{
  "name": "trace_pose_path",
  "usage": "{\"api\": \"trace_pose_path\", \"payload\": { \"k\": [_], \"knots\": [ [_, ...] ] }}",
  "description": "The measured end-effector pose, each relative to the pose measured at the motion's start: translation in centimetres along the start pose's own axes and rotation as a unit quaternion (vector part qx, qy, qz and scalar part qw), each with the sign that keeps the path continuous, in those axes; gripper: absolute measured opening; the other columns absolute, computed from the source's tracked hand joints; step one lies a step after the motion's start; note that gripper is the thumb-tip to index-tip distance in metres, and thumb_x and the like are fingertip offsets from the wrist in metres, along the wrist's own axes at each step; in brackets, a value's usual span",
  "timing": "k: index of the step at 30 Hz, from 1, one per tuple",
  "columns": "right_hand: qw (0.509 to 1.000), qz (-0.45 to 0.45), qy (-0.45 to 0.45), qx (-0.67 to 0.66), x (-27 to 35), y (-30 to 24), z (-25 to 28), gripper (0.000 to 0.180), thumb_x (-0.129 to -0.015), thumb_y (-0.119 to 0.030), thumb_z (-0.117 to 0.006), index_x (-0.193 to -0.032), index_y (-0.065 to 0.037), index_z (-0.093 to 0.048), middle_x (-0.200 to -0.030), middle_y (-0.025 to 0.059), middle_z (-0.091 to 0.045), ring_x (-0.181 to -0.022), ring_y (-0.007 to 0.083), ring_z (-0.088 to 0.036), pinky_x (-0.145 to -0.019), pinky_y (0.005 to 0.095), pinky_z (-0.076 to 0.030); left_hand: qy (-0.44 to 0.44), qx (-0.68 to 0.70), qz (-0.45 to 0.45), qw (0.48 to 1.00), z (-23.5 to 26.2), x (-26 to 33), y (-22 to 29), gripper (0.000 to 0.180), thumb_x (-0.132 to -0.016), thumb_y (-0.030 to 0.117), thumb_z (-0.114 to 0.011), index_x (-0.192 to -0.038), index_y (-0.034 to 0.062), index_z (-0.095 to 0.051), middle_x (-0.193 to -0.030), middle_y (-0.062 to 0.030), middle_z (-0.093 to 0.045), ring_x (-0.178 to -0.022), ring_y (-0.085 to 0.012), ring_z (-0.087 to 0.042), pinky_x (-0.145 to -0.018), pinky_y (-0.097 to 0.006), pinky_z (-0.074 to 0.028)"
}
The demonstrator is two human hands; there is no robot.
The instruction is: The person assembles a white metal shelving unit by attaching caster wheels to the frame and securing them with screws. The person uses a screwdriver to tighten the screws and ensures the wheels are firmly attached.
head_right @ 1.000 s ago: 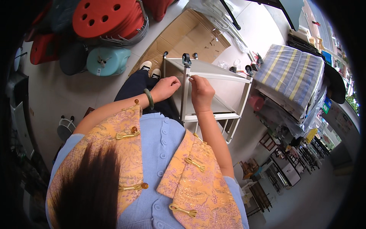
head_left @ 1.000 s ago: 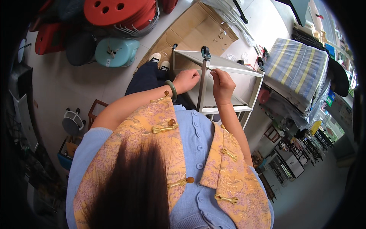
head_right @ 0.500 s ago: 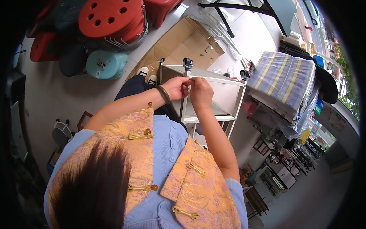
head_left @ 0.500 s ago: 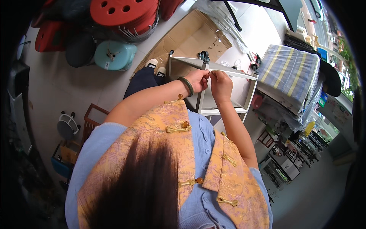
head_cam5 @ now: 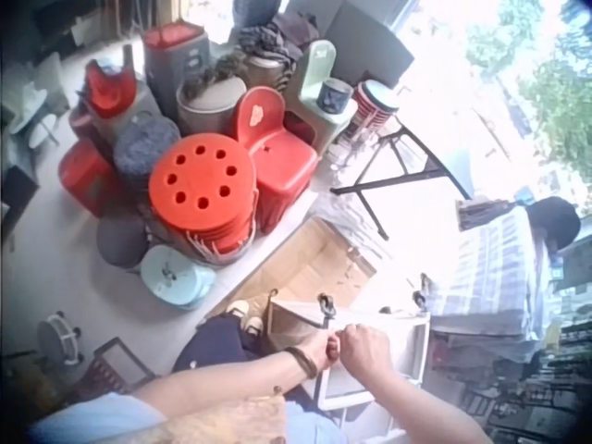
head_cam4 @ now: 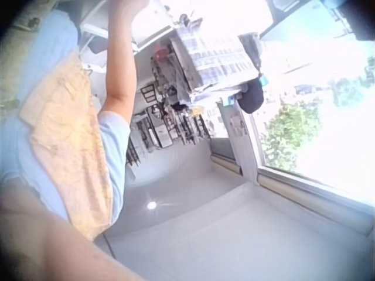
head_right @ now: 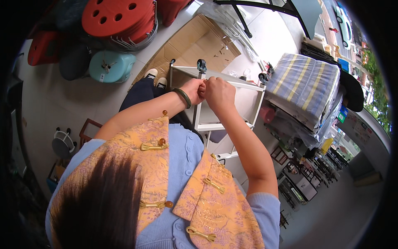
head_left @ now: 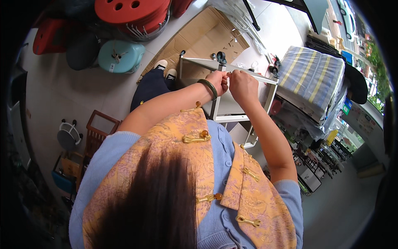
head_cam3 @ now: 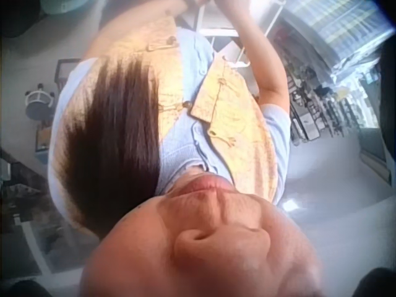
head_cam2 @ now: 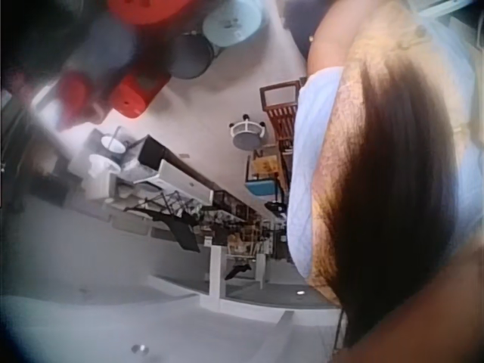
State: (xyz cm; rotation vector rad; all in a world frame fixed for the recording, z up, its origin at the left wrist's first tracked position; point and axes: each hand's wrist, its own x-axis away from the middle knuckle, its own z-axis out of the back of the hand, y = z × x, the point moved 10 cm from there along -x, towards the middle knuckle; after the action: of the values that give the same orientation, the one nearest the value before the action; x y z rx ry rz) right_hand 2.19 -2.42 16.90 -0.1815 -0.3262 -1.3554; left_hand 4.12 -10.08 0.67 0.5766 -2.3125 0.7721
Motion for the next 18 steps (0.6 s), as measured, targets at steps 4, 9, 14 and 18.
{"api": "trace_pose_path", "payload": {
  "k": [4,9,14,18],
  "knots": [
    [0.997,-0.065,-0.040,-0.008,0.0,0.6,-0.3,0.032,-0.089,-0.031,-0.056,-0.074,-0.004,-0.064,-0.076,0.0157,-0.066,-0.070,0.0337,-0.066,-0.061,0.0434,-0.051,-0.016,0.024,0.001,1.000,0.3,-1.0,0.0,0.023,-0.091,0.011,-0.049,-0.068,0.0128,-0.048,-0.055,0.0072,-0.040,-0.044,-0.0051,-0.033,-0.040,-0.019,-0.029],
    [0.997,-0.077,-0.009,-0.022,0.5,1.0,-0.5,0.033,-0.090,-0.031,-0.054,-0.074,-0.004,-0.063,-0.075,0.0158,-0.066,-0.068,0.0349,-0.065,-0.060,0.0444,-0.050,-0.012,0.030,-0.012,0.999,0.1,-1.1,0.1,0.020,-0.083,0.002,-0.050,-0.067,0.0131,-0.046,-0.057,0.0052,-0.041,-0.045,-0.0065,-0.034,-0.040,-0.020,-0.028],
    [0.995,-0.084,0.046,-0.028,0.9,1.0,-0.2,0.033,-0.090,-0.031,-0.054,-0.070,-0.005,-0.059,-0.071,0.0145,-0.065,-0.065,0.0343,-0.064,-0.057,0.0430,-0.049,-0.003,0.022,-0.051,0.998,0.4,-1.2,0.5,0.020,-0.080,-0.001,-0.051,-0.068,0.0133,-0.044,-0.059,0.0038,-0.043,-0.046,-0.0070,-0.036,-0.040,-0.021,-0.028],
    [0.987,-0.087,0.120,-0.070,1.5,0.9,0.0,0.031,-0.089,-0.029,-0.057,-0.069,-0.005,-0.055,-0.068,0.0127,-0.062,-0.061,0.0343,-0.061,-0.054,0.0446,-0.046,0.031,0.023,-0.041,0.998,1.0,-1.0,0.4,0.021,-0.080,0.000,-0.049,-0.065,0.0140,-0.044,-0.057,0.0049,-0.042,-0.045,-0.0073,-0.037,-0.040,-0.021,-0.028]
  ]
}}
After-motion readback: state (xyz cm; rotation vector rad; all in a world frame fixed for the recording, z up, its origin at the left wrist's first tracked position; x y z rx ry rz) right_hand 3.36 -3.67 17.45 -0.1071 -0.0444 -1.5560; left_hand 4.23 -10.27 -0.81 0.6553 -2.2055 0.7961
